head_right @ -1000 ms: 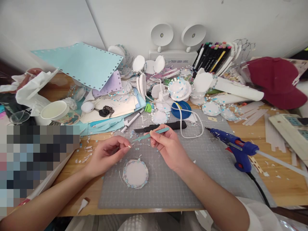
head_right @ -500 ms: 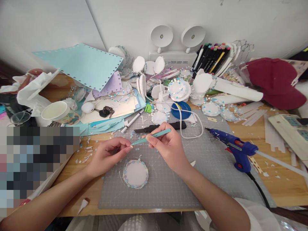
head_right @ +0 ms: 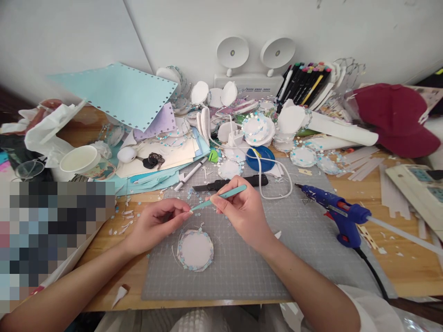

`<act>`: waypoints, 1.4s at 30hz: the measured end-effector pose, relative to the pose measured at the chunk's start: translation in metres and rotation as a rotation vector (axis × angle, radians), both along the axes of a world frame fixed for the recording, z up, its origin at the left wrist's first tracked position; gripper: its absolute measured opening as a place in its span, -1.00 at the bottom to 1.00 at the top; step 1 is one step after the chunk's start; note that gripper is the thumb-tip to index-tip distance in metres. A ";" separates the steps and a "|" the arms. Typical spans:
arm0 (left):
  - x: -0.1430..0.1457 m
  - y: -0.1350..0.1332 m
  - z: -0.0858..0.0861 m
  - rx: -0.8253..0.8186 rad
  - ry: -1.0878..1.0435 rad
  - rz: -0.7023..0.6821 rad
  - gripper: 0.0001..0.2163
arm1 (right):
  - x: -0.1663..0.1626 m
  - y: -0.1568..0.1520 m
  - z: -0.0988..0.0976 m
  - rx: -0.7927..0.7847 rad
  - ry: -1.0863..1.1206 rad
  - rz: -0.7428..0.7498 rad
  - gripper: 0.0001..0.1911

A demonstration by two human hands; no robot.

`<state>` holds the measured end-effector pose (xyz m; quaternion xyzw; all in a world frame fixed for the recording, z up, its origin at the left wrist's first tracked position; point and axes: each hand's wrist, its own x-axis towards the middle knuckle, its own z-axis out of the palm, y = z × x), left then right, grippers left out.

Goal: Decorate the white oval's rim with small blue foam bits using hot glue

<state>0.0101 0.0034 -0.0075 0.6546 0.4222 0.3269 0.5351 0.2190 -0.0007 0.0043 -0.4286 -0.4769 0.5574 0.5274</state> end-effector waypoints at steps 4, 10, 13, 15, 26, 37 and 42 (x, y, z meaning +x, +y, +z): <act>0.000 0.001 0.003 -0.001 0.004 0.014 -0.82 | 0.001 0.001 0.001 -0.045 0.049 -0.008 -0.81; 0.000 0.001 0.005 0.010 0.017 0.027 -0.82 | 0.000 0.004 0.009 -0.129 0.149 -0.063 -0.74; 0.001 0.002 0.007 0.026 0.004 0.042 -0.80 | 0.001 0.005 0.008 -0.125 0.152 -0.098 -0.73; 0.000 0.002 0.009 0.042 -0.003 0.045 -0.77 | 0.001 0.006 0.006 -0.086 0.127 -0.115 -0.75; -0.008 0.004 0.006 -0.072 -0.159 0.050 -0.63 | -0.008 -0.014 0.027 0.680 -0.535 -0.306 -0.74; -0.008 -0.001 0.010 -0.348 -0.474 -0.068 -0.69 | -0.056 -0.031 0.022 1.365 -1.055 -0.075 -0.88; -0.007 0.001 0.012 -0.336 -0.441 -0.019 -0.66 | -0.039 -0.047 0.027 1.088 -0.996 -0.002 -0.77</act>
